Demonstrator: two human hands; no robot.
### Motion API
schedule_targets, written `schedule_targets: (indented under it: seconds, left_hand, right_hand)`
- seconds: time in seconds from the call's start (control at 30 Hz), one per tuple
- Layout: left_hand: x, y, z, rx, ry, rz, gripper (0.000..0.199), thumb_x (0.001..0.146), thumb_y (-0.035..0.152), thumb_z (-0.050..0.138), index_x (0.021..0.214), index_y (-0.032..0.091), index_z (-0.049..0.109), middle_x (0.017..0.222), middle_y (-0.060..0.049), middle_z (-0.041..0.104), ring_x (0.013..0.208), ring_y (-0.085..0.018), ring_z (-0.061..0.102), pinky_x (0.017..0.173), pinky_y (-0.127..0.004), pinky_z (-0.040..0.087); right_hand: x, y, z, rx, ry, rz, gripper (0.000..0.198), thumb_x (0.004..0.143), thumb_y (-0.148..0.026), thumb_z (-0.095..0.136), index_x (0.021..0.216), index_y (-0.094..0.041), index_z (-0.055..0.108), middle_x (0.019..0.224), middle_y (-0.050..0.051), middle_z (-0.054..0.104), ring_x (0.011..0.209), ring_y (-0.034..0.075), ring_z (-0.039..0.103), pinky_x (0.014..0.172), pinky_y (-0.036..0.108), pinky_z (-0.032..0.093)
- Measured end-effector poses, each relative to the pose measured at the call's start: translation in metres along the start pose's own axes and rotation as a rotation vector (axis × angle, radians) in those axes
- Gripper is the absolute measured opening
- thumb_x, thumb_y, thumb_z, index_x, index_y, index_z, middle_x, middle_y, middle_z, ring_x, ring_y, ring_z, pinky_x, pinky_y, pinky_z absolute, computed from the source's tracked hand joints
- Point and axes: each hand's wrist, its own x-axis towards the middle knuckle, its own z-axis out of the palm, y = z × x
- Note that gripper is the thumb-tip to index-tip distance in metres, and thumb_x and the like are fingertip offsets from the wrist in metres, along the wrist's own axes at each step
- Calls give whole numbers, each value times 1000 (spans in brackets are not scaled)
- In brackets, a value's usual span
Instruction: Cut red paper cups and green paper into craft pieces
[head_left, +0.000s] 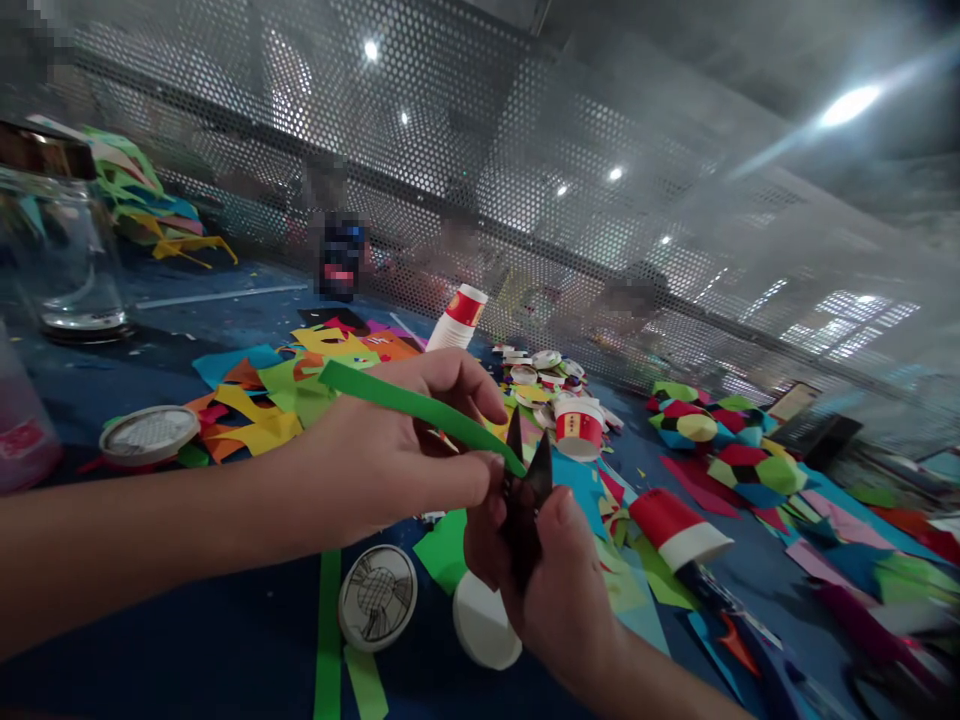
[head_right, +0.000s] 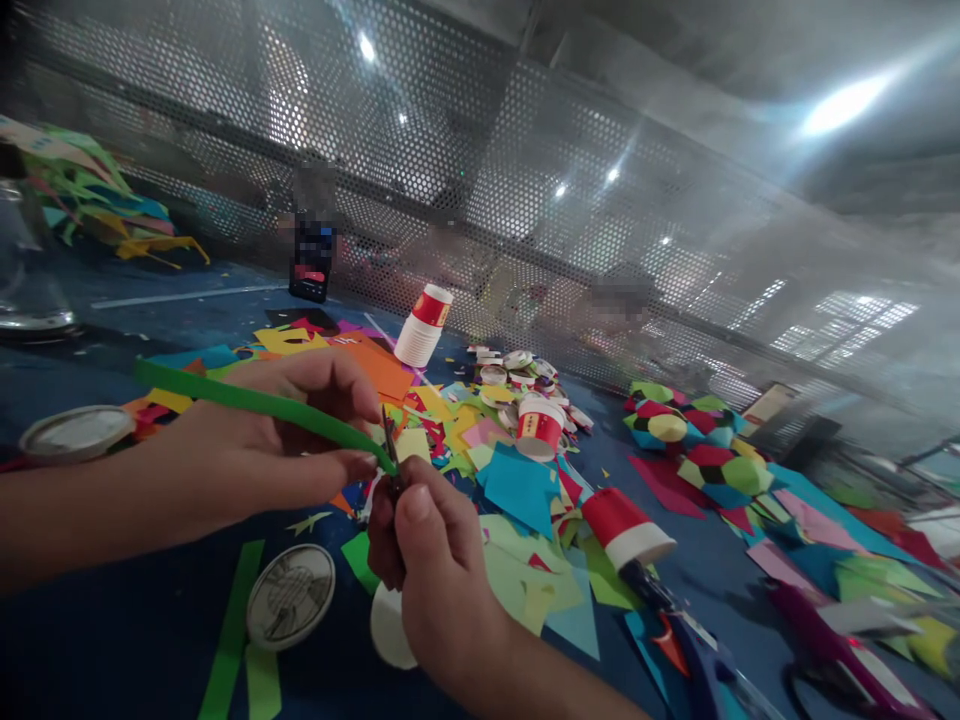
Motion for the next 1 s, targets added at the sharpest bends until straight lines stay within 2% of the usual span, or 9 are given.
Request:
schedule_targets:
  seconds: [0.27,0.5,0.7,0.8,0.93,1.0]
  left_hand:
    - [1,0,-2,51,3,32,22,67,8,65,75,22,51,69,7,55,60,-9,53,49,-17,42]
    - [-1,0,-2,42,-14,6,23,66,11,63,74,23,46,67,7,54,59,-11,53,47,-19,41]
    - [1,1,-2,62,16,28,23,69,12,69,84,25,55,69,7,58,59,-10,55,48,-17,43]
    - [1,0,-3,72,27,42,14,76,19,71,84,25,61,70,6,61,59,-9,55,47,-16,43]
    - [-2,-5,0,-9,47,19,16,76,23,77,81,23,62,73,6,65,62,-10,61,49,-16,47]
    - [-5,-7,3,-56,43,-3,16,77,20,76,82,23,61,73,6,67,63,-10,64,51,-16,50]
  right_hand:
    - [-1,-2,2,-65,10,-8,52,84,-70,53,65,-22,48,51,-8,34,42,8,24,40,22,21]
    - [-2,0,2,-34,34,-16,46,89,-58,56,63,-21,47,48,-8,35,41,7,24,39,21,19]
    - [0,-1,1,-38,23,-22,53,83,-71,55,64,-22,49,49,-9,32,41,8,24,40,22,21]
    - [1,-3,3,-11,60,1,55,80,-74,56,63,-22,47,47,-9,30,41,8,24,39,22,20]
    - [1,-3,5,12,72,14,55,76,-75,59,62,-22,47,48,-8,33,42,8,24,40,22,20]
    - [1,-1,6,10,76,13,56,76,-76,58,62,-23,46,48,-8,33,41,8,24,39,22,20]
